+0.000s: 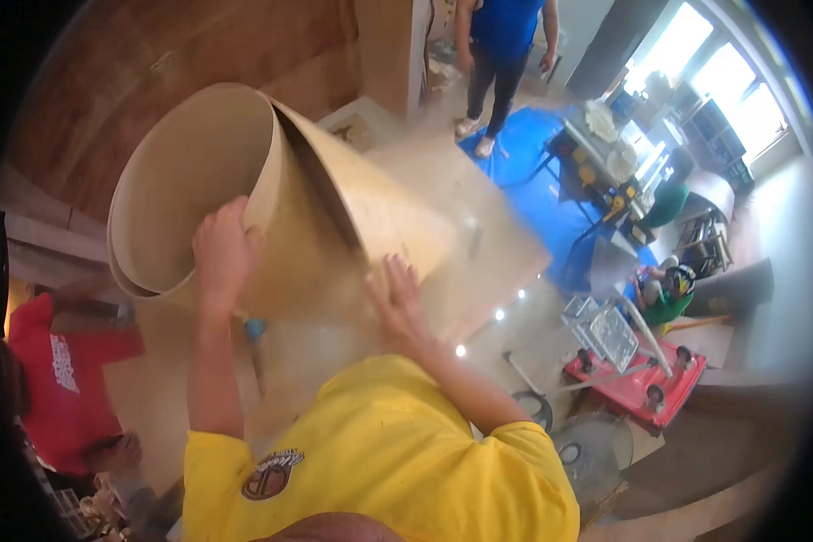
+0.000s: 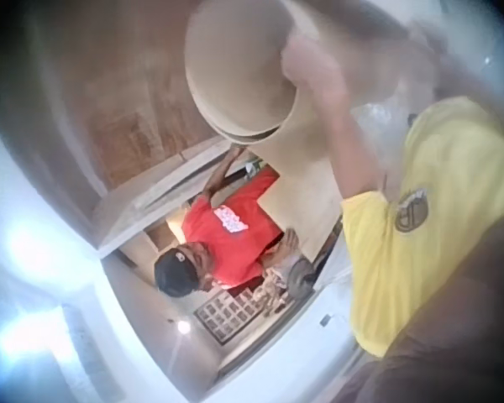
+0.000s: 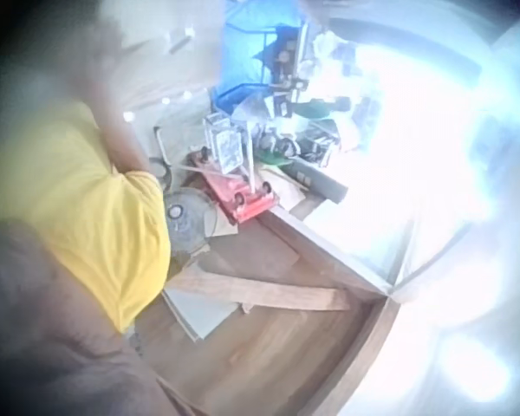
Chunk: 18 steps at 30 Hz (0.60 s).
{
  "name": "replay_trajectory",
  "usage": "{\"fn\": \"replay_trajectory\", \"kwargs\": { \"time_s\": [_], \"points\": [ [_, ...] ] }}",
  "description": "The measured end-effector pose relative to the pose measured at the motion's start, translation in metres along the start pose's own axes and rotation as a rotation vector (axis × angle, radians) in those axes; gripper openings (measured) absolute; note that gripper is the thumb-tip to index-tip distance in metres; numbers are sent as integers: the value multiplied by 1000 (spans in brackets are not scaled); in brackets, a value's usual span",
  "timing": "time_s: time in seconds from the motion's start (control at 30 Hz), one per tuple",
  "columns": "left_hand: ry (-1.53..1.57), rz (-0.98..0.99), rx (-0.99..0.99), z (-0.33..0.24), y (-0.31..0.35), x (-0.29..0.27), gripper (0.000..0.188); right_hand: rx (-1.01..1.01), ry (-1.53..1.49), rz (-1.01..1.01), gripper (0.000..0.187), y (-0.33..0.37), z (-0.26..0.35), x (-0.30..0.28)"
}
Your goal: The person assembles a large cylindrical object from curved wooden panels. They hold the panels together, align the edges, and secure the seams with the help of other people in the room.
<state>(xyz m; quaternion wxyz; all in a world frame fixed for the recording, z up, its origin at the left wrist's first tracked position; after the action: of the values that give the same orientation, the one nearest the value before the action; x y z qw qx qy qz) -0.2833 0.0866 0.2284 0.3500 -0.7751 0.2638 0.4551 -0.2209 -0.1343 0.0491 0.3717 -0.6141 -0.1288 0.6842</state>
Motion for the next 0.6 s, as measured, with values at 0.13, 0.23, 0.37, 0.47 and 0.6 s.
{"fn": "replay_trajectory", "kwargs": {
  "time_s": [0.13, 0.23, 0.37, 0.47, 0.6],
  "points": [
    [5, 4, 78, 4, 9, -5, 9, 147, 138, -140, 41, -10, -90, 27],
    [14, 48, 74, 2, 16, -8, 15, 186, 149, -274, 24, -66, -151, 0],
    [-31, 36, -20, 32, 12, -9, 25, 135, -6, -234, 11, -146, -96, -66],
    [-25, 13, 1, 47, 2, -8, 21, 192, -104, 119, 13, -162, -6, -95],
    [113, -73, -28, 88, 21, -30, 16, 154, -290, 136, 18, -152, 92, -87]
  ]
}}
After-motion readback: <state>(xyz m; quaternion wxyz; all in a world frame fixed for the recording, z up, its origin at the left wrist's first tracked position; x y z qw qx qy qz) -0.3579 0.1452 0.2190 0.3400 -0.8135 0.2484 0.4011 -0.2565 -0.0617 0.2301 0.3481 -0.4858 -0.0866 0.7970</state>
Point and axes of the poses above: each hand's wrist, its own y-axis away from the middle knuckle, its own x-axis out of the palm, z = x × y, the point moved 10 cm from there along -y, towards the middle knuckle, and after that the axes turned 10 degrees about y, right-handed, at the moved point
